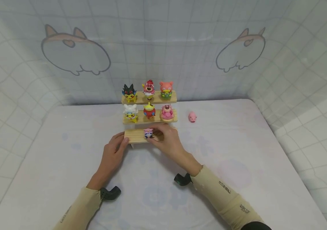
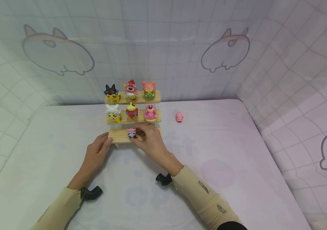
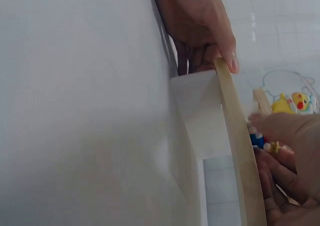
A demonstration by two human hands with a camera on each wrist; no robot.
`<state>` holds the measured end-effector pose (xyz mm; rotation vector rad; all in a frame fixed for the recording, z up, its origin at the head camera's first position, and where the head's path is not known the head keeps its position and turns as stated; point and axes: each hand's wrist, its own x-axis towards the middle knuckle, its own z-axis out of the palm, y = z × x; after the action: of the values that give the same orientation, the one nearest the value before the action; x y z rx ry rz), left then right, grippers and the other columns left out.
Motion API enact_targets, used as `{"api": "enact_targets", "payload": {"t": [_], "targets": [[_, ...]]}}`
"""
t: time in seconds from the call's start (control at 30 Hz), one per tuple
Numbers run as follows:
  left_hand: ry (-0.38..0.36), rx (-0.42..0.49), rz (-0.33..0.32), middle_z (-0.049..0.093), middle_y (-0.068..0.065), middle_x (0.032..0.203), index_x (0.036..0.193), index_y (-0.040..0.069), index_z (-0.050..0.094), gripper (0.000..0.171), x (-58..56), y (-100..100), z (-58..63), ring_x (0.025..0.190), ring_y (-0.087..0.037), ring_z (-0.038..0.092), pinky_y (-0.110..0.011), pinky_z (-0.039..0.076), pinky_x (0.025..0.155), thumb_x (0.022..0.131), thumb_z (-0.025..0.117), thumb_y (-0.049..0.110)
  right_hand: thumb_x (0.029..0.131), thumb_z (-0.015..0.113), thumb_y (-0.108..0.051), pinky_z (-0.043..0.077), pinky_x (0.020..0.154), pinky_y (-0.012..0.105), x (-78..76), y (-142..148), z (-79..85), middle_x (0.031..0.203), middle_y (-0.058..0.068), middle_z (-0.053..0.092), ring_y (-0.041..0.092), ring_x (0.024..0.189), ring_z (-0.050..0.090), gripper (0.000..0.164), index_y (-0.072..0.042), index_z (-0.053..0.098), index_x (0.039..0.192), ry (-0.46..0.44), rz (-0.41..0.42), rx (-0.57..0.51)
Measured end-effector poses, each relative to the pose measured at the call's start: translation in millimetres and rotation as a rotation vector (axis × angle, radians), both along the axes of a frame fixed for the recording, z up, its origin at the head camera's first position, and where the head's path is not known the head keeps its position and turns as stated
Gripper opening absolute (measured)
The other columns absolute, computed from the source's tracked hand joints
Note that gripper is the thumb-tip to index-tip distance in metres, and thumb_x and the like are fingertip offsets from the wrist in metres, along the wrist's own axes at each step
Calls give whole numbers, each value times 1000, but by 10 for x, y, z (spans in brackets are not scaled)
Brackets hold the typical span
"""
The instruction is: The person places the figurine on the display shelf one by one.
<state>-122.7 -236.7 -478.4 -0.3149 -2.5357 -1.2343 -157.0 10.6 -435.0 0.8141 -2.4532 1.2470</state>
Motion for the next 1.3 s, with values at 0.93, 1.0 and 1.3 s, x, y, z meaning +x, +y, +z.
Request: {"api": "enact_targets", "payload": {"t": [0.93,1.0,1.3], "targets": [[-5,15,-11,55,-12,134,127,7,64,38,-12,-7,-18,127,-28,48,-50,35,104,103,51,33,74,81,6,54,64,42,192,749,141,86,12,69,22,71,64,23,3,71,95,218,100,-281],[-7,14,-9,55,-12,134,127,7,64,38,-13,-8,-20,127,-28,48,-50,35,104,103,51,33,76,78,6,53,62,43,196,776,178,84,10,70,19,69,63,18,3,71,92,230,68,-291],[-32,-2,1,53,-12,136,129,7,63,42,-16,-7,-23,129,-29,46,-52,33,105,103,49,37,82,74,7,53,65,48,57,937,137,84,12,70,22,71,63,10,4,71,91,201,-134,-368]]}}
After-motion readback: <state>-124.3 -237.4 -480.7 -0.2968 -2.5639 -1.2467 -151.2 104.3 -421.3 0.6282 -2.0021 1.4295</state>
